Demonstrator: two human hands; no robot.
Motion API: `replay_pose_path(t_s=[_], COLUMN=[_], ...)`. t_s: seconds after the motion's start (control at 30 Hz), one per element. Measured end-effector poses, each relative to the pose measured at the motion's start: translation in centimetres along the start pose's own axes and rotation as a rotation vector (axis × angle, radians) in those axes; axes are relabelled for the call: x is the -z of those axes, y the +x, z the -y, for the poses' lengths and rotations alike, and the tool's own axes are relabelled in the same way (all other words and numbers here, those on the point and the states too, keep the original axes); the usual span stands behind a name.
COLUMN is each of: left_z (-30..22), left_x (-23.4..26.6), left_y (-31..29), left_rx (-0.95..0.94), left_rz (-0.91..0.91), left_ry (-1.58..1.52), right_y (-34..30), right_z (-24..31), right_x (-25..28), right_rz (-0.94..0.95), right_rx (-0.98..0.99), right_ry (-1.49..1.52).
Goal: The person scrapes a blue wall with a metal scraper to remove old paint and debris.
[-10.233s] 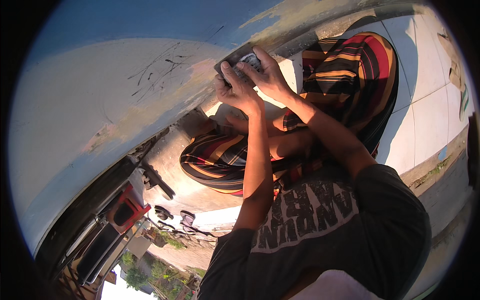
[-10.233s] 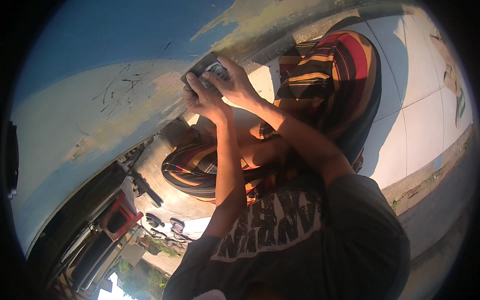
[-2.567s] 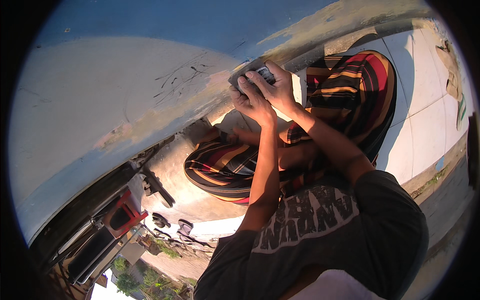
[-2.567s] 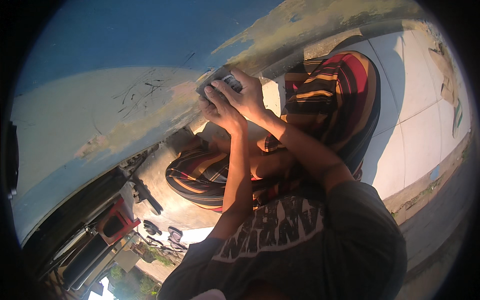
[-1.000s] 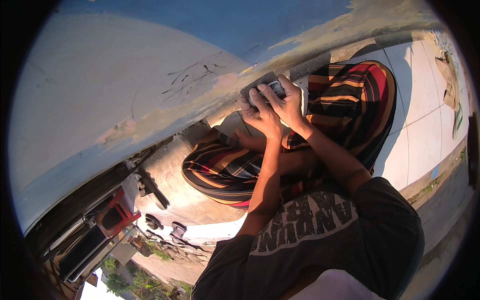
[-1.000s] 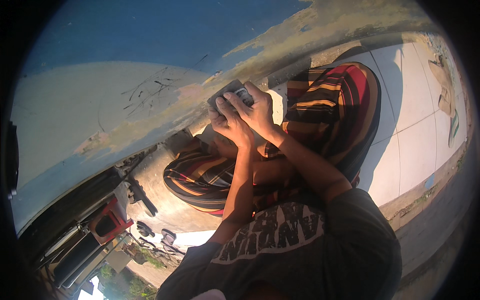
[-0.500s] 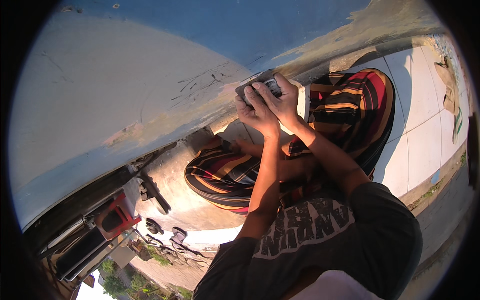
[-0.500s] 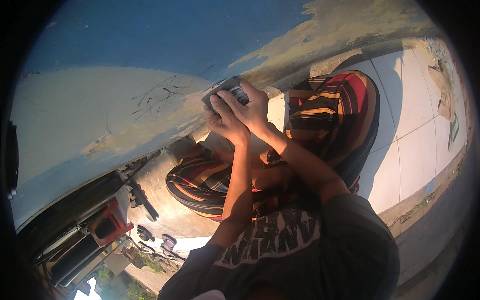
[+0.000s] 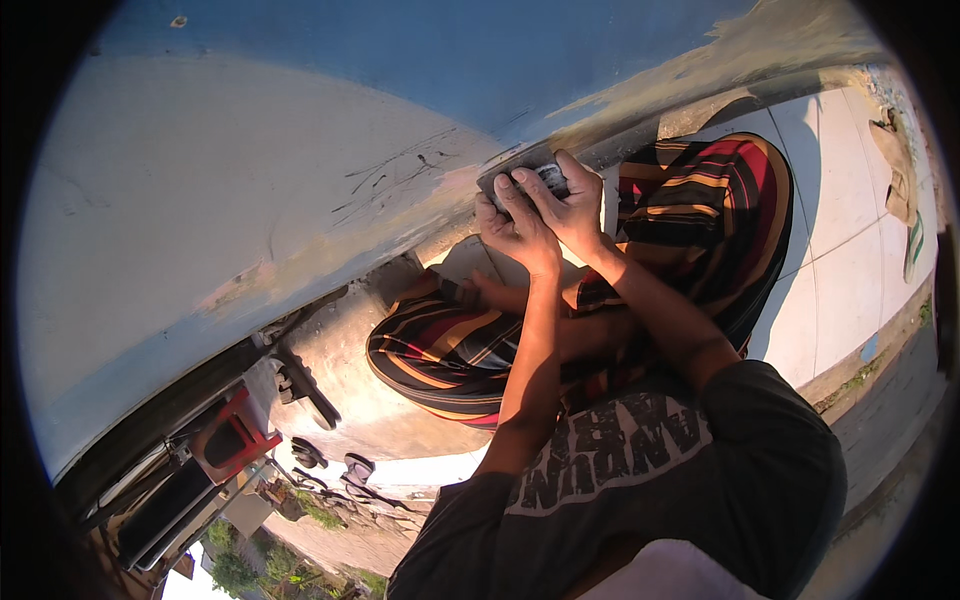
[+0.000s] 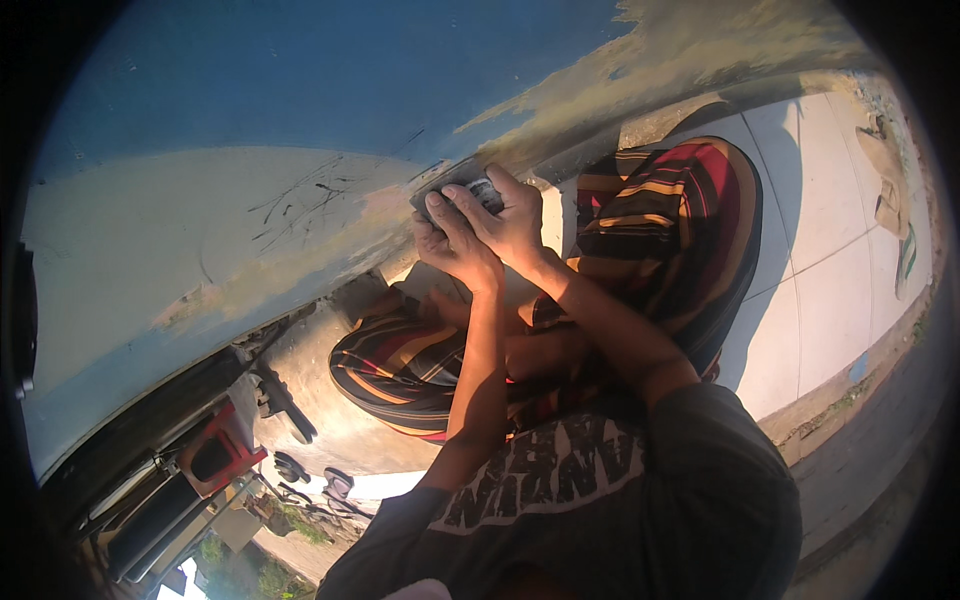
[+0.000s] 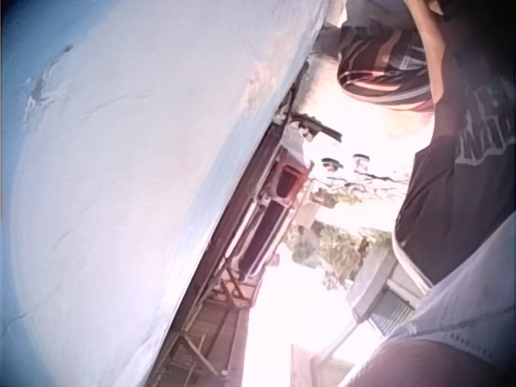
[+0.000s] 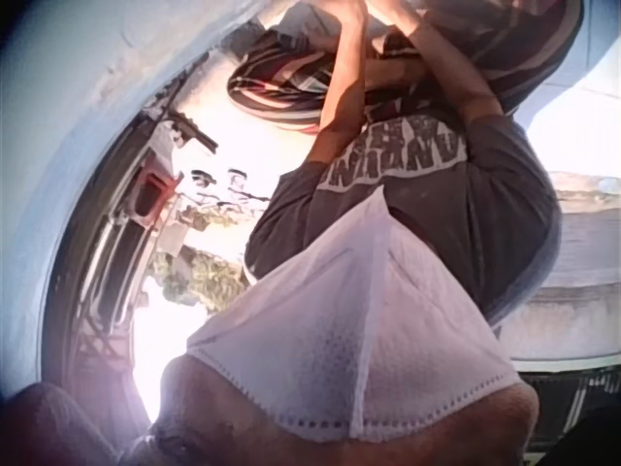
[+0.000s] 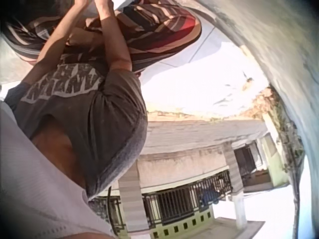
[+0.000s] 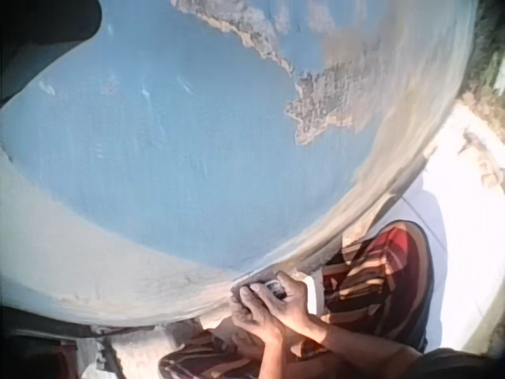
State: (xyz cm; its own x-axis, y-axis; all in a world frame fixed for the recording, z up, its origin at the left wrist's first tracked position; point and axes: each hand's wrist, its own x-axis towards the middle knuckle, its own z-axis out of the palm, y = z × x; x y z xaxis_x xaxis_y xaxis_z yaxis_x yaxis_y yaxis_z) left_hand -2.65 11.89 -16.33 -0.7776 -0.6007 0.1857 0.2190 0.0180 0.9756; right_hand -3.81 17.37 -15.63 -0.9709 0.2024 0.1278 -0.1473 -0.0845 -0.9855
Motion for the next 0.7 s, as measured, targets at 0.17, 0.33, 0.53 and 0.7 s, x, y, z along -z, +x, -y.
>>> replay_pose_path(t_s=[0.17, 0.33, 0.53, 0.7], left_z=[-0.4, -0.8, -2.3, -0.3], left_x=[-0.9, -0.1, -0.9, -0.2], left_y=[0.2, 0.7, 0.7, 0.1], left_rx=[0.005, 0.052, 0.020, -0.003], left_rz=[-0.004, 0.018, 0.007, -0.002], left_ry=[-0.082, -0.048, -0.080, 0.021], right_y=[0.5, 0.9, 0.8, 0.4], right_z=[0.0, 0.0, 0.8, -0.5], right_x=[0.0, -0.6, -0.7, -0.2], right_rz=[-0.006, 0.036, 0.010, -0.001], right_rx=[0.067, 0.007, 0.066, 0.045], right_ry=[0.029, 0.096, 0.093, 0.044])
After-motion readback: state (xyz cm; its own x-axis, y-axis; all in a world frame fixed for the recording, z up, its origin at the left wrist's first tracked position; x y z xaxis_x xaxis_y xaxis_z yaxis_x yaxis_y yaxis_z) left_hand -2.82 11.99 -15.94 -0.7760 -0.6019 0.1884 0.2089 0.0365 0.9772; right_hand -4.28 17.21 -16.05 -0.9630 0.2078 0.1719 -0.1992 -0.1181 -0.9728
